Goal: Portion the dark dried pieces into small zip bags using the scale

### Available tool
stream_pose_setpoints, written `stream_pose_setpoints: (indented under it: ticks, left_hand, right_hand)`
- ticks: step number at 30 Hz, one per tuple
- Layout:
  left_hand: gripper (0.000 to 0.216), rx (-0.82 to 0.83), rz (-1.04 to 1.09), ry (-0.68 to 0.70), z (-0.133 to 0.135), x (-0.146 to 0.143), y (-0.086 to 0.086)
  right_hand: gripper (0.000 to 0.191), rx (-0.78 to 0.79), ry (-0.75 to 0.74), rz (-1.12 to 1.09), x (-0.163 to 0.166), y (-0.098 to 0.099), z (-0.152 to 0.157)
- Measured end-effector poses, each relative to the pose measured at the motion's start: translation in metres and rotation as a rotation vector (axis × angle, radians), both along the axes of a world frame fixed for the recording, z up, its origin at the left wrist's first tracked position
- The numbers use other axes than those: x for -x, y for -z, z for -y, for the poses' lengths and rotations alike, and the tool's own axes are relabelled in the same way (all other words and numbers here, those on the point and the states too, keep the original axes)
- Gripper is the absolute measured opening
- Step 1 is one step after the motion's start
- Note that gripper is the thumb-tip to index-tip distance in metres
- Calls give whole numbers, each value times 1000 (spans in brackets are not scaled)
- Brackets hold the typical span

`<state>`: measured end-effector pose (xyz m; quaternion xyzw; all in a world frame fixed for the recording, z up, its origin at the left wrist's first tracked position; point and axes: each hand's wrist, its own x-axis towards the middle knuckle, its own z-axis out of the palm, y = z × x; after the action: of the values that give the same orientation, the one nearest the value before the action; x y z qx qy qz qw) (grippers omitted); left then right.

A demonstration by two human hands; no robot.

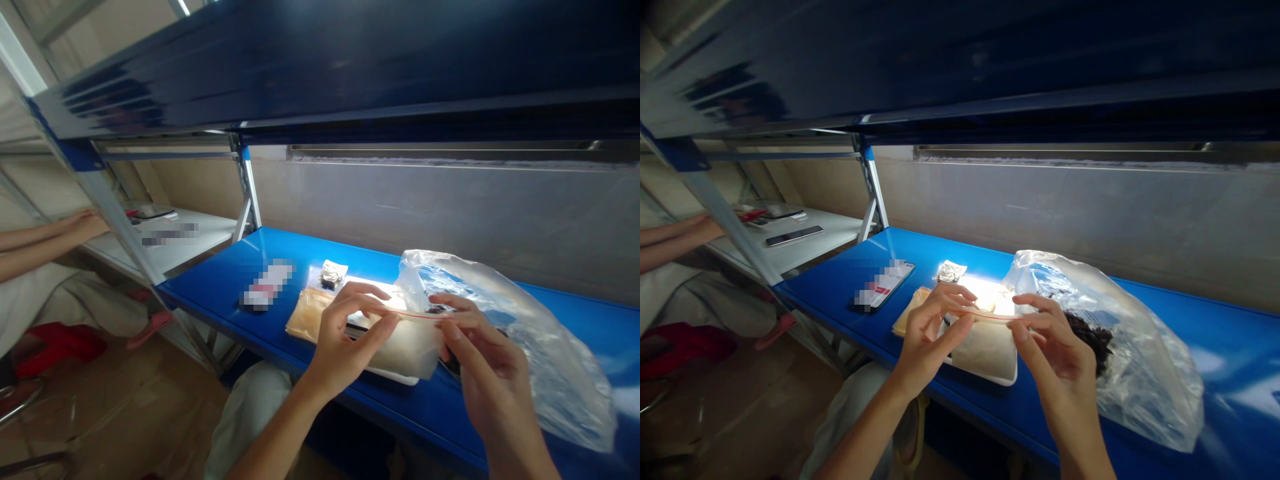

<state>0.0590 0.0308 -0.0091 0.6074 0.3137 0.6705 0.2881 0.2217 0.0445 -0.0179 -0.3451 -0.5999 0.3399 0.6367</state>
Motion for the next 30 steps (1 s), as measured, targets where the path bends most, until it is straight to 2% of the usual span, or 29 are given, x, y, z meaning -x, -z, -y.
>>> stream_pose_setpoints:
  ticks: [4,8,11,17,25,30]
  left_hand:
    - [9,-18,-16,-6,-1,0,1]
    - [14,-45,-27,-35,-1,-1,0]
    - [17,-82,-57,-81,-1,-2,-1]
    - [11,-122,-56,-126,-1,-3,-2]
    - [5,-10,-7,-52,-1,-3,0]
    - [4,5,-20,-28,1,-4,1]
  right_hand:
    - [21,-16,-35,-23,-1,-1,2]
    - [26,-7,-6,-45,-1,-2,2]
    - [20,11,19,-48,-1,-1,1]
    - [13,18,31,-23,-3,3,-1]
    - [12,-56,25,71,-2,1,-1]
    - [16,-26,-61,42,-1,2,-3]
